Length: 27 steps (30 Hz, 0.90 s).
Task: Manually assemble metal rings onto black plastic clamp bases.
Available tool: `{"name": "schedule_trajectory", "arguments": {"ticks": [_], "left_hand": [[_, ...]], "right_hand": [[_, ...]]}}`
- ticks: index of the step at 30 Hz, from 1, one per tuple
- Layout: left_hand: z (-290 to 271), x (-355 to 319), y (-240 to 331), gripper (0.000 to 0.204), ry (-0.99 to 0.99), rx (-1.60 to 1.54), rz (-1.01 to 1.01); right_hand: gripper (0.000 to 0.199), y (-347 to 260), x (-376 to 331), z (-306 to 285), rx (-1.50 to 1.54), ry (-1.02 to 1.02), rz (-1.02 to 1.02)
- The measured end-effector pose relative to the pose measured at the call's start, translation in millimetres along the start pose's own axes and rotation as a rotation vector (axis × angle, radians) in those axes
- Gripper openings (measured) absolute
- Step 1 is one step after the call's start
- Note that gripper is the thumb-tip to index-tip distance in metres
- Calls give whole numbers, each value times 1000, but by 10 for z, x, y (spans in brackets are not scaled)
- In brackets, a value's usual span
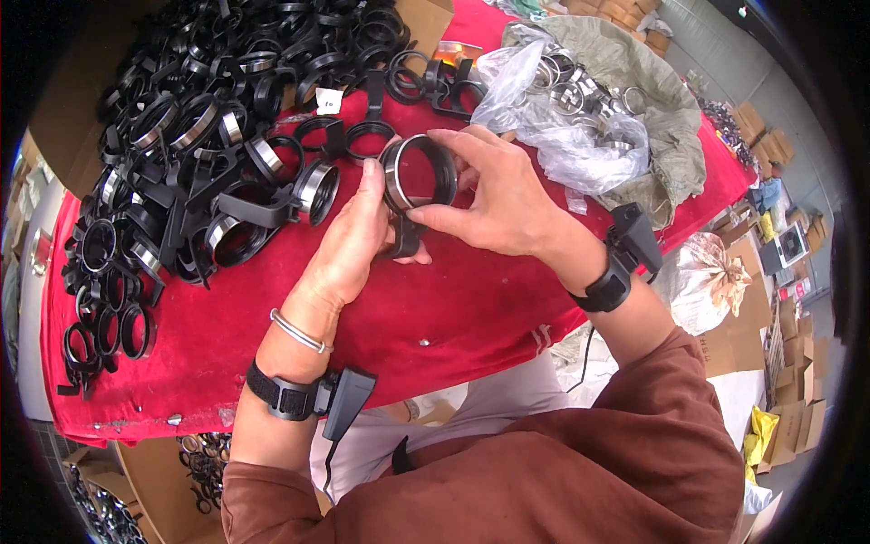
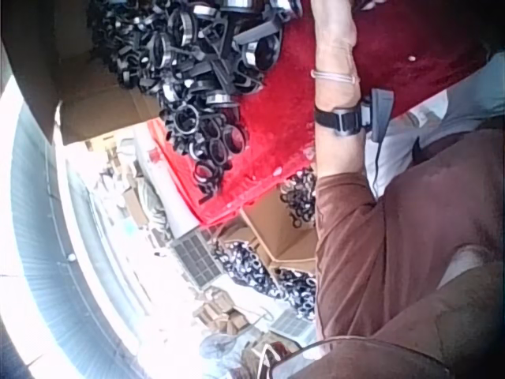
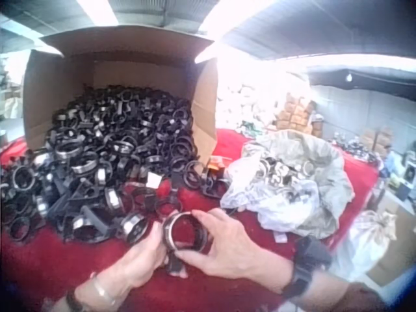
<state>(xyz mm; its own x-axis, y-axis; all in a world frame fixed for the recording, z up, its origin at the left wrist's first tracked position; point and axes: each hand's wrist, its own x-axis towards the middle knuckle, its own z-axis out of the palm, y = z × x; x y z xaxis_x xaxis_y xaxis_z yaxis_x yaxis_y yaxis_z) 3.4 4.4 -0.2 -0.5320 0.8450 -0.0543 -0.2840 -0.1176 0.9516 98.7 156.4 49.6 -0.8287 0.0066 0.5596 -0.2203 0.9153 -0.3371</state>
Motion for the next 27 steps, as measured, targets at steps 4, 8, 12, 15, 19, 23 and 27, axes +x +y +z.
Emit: {"name": "schedule_trajectory", "arguments": {"ticks": [4,8,12,15,19,23,27], "left_hand": [[146,-56,37,46,145,143,213],[202,-36,-24,39,141,162,274],[312,-77,-57,32,143,75,266],[260,-36,7,30,165,14,291],[138,50,288,38,410,207,429],[-394,249,854,55,815,1192,757],[-492,357,1091,67,1343,1835,692]], "right_hand": [[60,96,-42,165,315,77,106],[50,143,33,205,873,164,724],[72,210,53,466,363,233,656],[73,184,178,486,339,279,613],[64,245,349,92,912,17,764],[43,842,125,-320,214,20,493],[38,768,-181,-163,24,-48,326]]}}
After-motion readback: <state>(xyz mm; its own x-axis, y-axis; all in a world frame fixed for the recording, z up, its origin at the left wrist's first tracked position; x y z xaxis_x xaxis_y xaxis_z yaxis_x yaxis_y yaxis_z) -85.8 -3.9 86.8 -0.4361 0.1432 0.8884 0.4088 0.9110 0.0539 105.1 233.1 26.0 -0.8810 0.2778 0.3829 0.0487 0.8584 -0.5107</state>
